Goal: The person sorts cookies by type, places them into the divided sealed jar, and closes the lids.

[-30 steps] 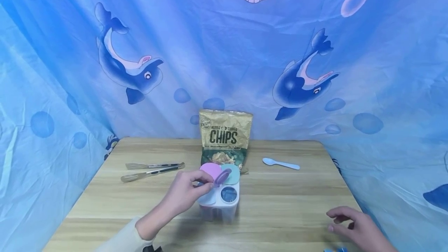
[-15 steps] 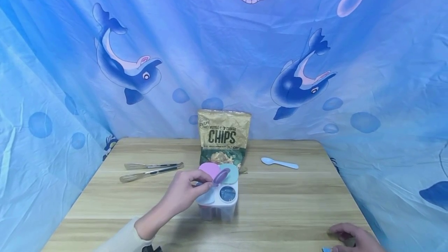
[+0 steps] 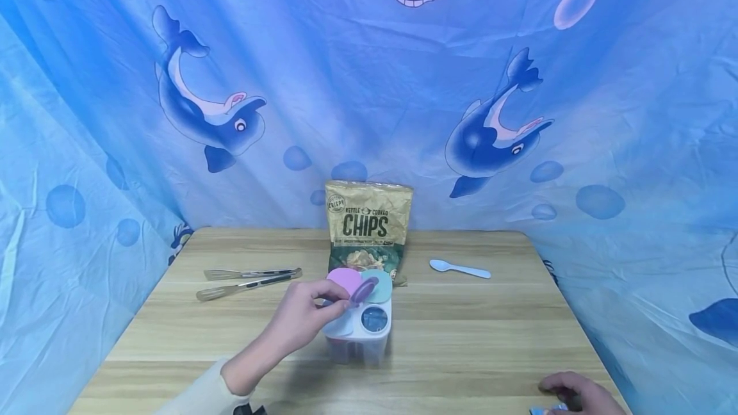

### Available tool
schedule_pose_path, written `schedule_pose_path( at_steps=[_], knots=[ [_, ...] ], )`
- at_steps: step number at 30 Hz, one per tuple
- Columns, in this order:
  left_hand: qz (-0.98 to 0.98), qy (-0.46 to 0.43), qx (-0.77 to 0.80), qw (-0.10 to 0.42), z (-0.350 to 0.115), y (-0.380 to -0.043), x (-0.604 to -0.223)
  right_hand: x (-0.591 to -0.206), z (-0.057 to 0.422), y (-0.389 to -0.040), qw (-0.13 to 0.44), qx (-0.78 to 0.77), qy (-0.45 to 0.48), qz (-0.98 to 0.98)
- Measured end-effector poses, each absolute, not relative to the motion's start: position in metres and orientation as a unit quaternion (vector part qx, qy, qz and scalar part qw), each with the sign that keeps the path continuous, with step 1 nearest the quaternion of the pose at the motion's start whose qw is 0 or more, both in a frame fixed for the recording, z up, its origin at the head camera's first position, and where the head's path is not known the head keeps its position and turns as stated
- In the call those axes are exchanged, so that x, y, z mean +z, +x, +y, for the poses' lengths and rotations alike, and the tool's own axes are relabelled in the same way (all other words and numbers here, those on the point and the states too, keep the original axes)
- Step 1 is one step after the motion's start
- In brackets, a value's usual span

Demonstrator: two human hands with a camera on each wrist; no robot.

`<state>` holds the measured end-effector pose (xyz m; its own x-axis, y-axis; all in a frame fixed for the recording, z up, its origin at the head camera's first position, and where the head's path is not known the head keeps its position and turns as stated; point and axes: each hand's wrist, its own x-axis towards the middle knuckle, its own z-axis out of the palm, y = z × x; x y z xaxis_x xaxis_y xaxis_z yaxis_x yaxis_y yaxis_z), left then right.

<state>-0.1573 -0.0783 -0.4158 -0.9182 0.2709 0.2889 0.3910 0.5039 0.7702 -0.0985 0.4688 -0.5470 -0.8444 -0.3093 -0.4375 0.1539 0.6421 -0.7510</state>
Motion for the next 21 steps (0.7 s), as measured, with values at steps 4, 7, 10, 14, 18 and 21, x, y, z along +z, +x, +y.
schedule_pose_path(
  at_steps=[4, 7, 10, 14, 18, 21],
  knots=[
    [-0.865, -0.19, -0.46, 0.064, -0.078, -0.157, -0.416, -0.548, 0.468, -0.097, 0.266, -0.41, -0.063, 0.87],
    [-0.866, -0.19, -0.459, 0.066, -0.078, -0.157, -0.416, -0.548, 0.465, -0.097, 0.252, -0.393, -0.068, 0.881],
    [-0.866, -0.191, -0.457, 0.069, -0.078, -0.157, -0.416, -0.549, 0.46, -0.097, 0.241, -0.379, -0.066, 0.891],
    [-0.865, -0.191, -0.458, 0.07, -0.078, -0.157, -0.416, -0.549, 0.457, -0.096, 0.229, -0.37, -0.066, 0.898],
    [-0.866, -0.19, -0.458, 0.068, -0.078, -0.157, -0.416, -0.55, 0.457, -0.095, 0.225, -0.372, -0.078, 0.897],
    [-0.866, -0.189, -0.459, 0.068, -0.078, -0.157, -0.416, -0.551, 0.46, -0.095, 0.226, -0.378, -0.1, 0.892]
  ],
)
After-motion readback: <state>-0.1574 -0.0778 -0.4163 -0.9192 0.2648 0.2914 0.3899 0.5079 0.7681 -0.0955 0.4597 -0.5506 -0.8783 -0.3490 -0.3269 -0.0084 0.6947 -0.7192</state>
